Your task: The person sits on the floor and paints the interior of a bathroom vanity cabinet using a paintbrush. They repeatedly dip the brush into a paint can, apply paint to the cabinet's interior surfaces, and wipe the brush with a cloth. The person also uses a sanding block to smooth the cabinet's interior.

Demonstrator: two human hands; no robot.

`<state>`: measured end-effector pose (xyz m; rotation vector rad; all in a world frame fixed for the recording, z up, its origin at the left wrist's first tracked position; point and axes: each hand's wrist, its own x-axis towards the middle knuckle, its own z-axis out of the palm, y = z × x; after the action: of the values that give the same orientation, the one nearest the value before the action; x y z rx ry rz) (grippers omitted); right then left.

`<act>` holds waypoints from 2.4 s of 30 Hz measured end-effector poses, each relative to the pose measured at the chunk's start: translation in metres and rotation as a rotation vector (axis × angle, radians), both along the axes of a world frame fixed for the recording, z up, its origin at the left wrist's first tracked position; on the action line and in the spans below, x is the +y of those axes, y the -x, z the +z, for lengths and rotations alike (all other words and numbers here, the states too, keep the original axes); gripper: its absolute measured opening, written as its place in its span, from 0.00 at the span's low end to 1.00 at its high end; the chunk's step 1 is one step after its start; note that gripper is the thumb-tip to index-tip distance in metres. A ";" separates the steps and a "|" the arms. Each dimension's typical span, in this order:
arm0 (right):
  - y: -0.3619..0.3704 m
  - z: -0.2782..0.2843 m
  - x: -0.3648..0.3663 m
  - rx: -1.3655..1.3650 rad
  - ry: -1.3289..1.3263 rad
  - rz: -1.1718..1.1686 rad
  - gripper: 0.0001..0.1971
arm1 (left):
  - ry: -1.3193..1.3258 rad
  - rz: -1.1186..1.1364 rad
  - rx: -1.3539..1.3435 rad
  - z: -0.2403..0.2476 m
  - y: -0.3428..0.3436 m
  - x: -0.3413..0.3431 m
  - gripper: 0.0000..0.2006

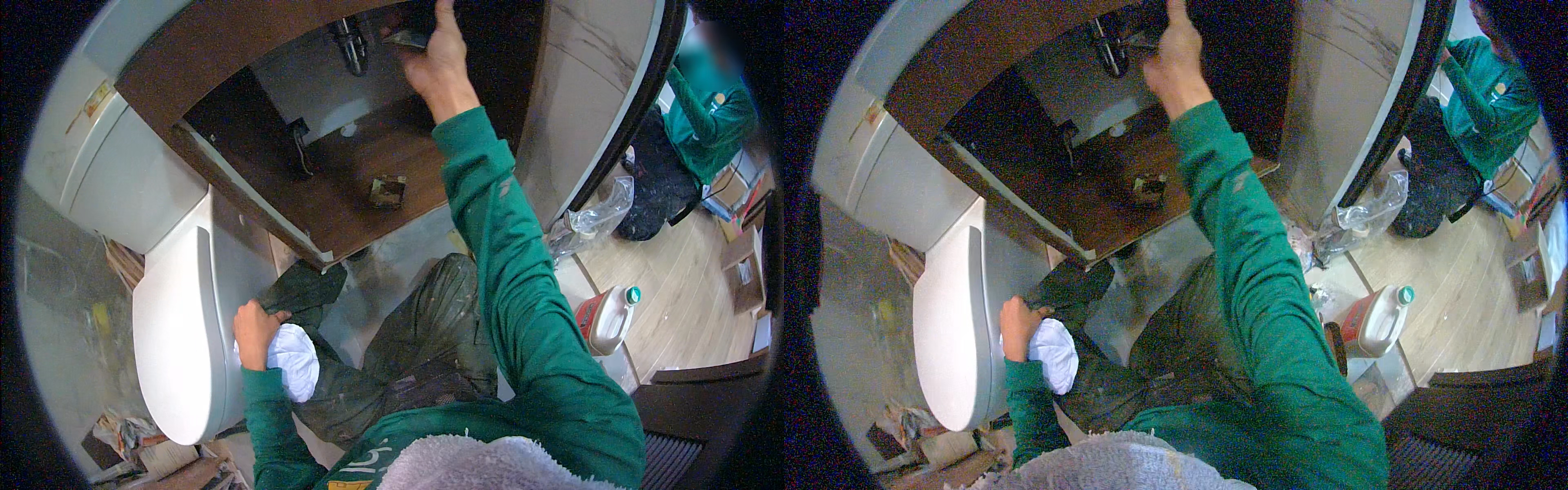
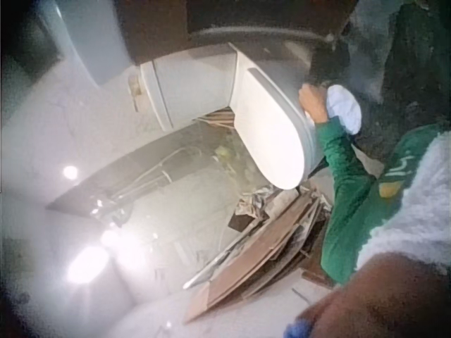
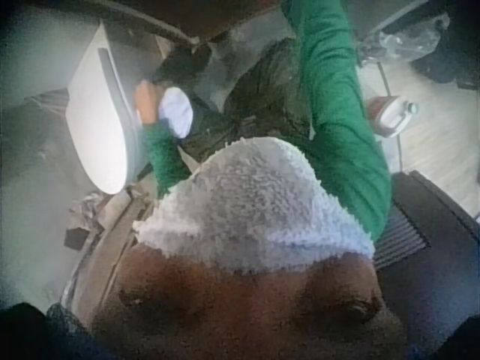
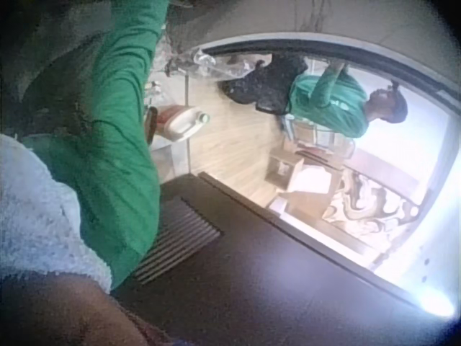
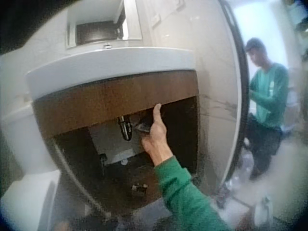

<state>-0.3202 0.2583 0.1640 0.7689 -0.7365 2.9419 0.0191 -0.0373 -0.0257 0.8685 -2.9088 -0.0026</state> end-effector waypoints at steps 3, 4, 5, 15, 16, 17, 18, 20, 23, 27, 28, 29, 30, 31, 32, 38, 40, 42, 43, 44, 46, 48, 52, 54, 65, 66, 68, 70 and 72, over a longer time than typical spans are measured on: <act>-0.012 -0.001 -0.024 -0.157 -0.058 -0.068 0.35 | -0.002 -0.002 -0.023 -0.001 -0.001 -0.001 0.29; -0.015 -0.002 -0.028 -0.229 -0.081 -0.094 0.34 | 0.002 0.004 -0.033 -0.001 -0.001 -0.001 0.29; -0.020 -0.007 -0.030 -0.153 -0.044 -0.095 0.30 | 0.013 0.015 -0.045 -0.001 -0.002 -0.001 0.29; -0.059 -0.069 0.018 0.053 -0.098 -0.336 0.17 | -0.013 0.021 -0.031 -0.005 -0.002 -0.005 0.30; -0.057 -0.069 0.028 0.078 -0.148 -0.299 0.18 | -0.019 0.025 -0.027 -0.005 -0.001 -0.005 0.30; -0.055 -0.067 0.037 0.105 -0.200 -0.263 0.18 | -0.030 0.035 -0.028 -0.005 -0.001 -0.005 0.30; -0.053 -0.066 0.043 0.133 -0.171 -0.254 0.19 | -0.021 0.031 -0.019 -0.005 0.000 -0.005 0.30; -0.042 -0.060 0.055 0.092 -0.093 -0.148 0.19 | -0.007 0.041 -0.025 -0.005 -0.001 -0.005 0.30; -0.013 -0.046 0.049 -0.011 0.084 -0.042 0.18 | -0.035 0.037 -0.020 -0.004 -0.001 -0.005 0.30; 0.033 -0.026 0.032 0.116 0.226 0.045 0.15 | -0.006 -0.003 -0.008 -0.004 -0.001 -0.007 0.29; 0.042 -0.023 0.028 0.113 0.249 0.032 0.14 | -0.009 0.009 -0.014 -0.005 -0.001 -0.007 0.29; 0.048 -0.018 0.024 0.109 0.270 0.019 0.13 | -0.018 0.021 -0.027 -0.005 -0.001 -0.008 0.29; 0.053 -0.015 0.021 0.155 0.274 0.012 0.12 | -0.023 0.019 -0.024 -0.006 -0.001 -0.008 0.29; 0.055 -0.012 0.014 0.137 0.316 0.010 0.13 | -0.031 0.021 -0.026 -0.007 -0.001 -0.008 0.29; 0.056 -0.009 0.009 0.118 0.359 0.009 0.13 | -0.039 0.024 -0.030 -0.008 -0.001 -0.009 0.29; 0.046 -0.015 -0.035 0.160 0.324 -0.134 0.22 | -0.002 0.023 -0.025 -0.007 -0.002 -0.008 0.30; 0.042 -0.015 -0.031 0.188 0.261 -0.173 0.17 | -0.031 0.025 -0.031 -0.006 -0.002 -0.007 0.30; 0.036 -0.011 -0.022 0.172 0.285 -0.144 0.16 | -0.041 0.036 -0.043 -0.006 -0.001 -0.006 0.30; 0.033 -0.007 -0.019 0.168 0.296 -0.131 0.15 | -0.037 0.046 -0.040 -0.005 -0.001 -0.006 0.30; 0.027 -0.005 -0.021 0.164 0.309 -0.119 0.14 | -0.032 0.056 -0.038 -0.005 -0.001 -0.005 0.30; 0.015 -0.003 -0.038 0.156 0.408 -0.062 0.14 | -0.030 0.067 -0.066 -0.003 0.000 -0.005 0.30; 0.007 -0.005 -0.054 0.127 0.445 -0.152 0.13 | -0.037 0.070 -0.073 -0.001 0.000 -0.004 0.30; 0.010 -0.003 -0.051 0.201 0.343 -0.113 0.14 | -0.053 0.079 -0.078 0.001 -0.001 -0.003 0.31; 0.011 -0.002 -0.050 0.278 0.413 0.016 0.14 | -0.051 0.084 -0.068 0.000 -0.001 -0.003 0.31; 0.001 0.000 -0.059 0.273 0.376 -0.129 0.19 | 0.008 -0.012 0.014 -0.008 -0.005 -0.004 0.28; 0.001 0.000 -0.060 0.207 0.287 -0.158 0.20 | 0.002 0.001 -0.006 -0.008 -0.004 -0.002 0.28; -0.010 -0.006 -0.077 0.076 0.117 -0.214 0.21 | 0.001 0.017 -0.033 -0.006 -0.002 -0.001 0.28; -0.013 -0.008 -0.082 -0.255 0.108 0.160 0.18 | -0.001 0.019 -0.056 -0.004 -0.002 -0.001 0.28; -0.045 -0.047 -0.102 0.256 0.116 0.002 0.18 | -0.005 0.011 -0.071 -0.003 -0.003 0.000 0.28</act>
<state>-0.2749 0.1562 0.1175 1.1060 -0.5417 2.7816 0.0217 -0.0377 -0.0288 0.9038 -2.9704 0.0218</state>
